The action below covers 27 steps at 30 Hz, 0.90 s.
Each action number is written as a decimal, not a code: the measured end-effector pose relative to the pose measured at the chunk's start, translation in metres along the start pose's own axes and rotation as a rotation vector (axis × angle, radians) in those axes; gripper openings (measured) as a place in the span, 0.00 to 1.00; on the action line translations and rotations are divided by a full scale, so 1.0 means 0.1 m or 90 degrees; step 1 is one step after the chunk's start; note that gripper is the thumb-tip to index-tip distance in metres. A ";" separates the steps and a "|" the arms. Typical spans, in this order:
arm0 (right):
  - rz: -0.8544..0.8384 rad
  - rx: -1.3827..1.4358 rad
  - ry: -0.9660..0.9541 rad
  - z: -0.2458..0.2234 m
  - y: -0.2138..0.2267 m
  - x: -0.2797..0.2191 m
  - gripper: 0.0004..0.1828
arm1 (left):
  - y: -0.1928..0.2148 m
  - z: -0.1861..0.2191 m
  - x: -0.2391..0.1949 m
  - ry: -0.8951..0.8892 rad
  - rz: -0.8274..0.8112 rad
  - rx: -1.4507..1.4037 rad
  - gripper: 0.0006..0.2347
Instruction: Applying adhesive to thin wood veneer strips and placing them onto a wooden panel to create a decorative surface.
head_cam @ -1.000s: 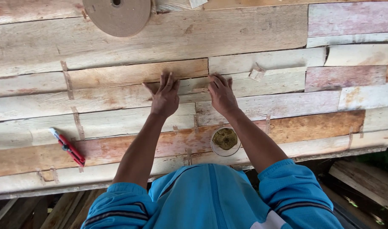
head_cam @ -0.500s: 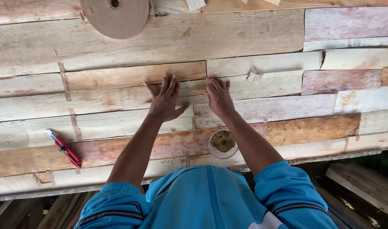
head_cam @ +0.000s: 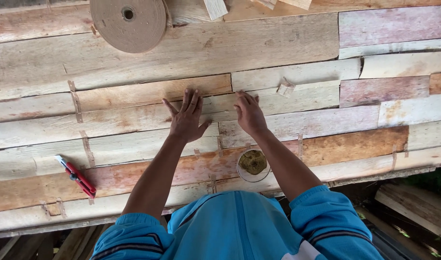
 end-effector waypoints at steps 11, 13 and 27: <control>0.113 0.390 -0.270 0.16 0.56 -0.01 0.03 | 0.28 0.37 0.56 -0.017 0.050 -0.053 0.49; 0.123 0.446 -0.288 0.16 0.60 -0.03 0.03 | 0.20 0.42 0.66 -0.015 0.042 -0.038 0.50; 0.074 0.191 -0.179 0.22 0.42 0.03 0.04 | 0.08 0.46 0.68 0.005 -0.014 0.050 0.35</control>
Point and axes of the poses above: each hand's wrist, its own x-axis towards the middle knuckle, its own y-axis out of the back of the hand, z = x × y, the point moved 10 cm from there along x, towards the middle knuckle, and after that the axes turned 2 degrees about -z, right-handed, at the moved point
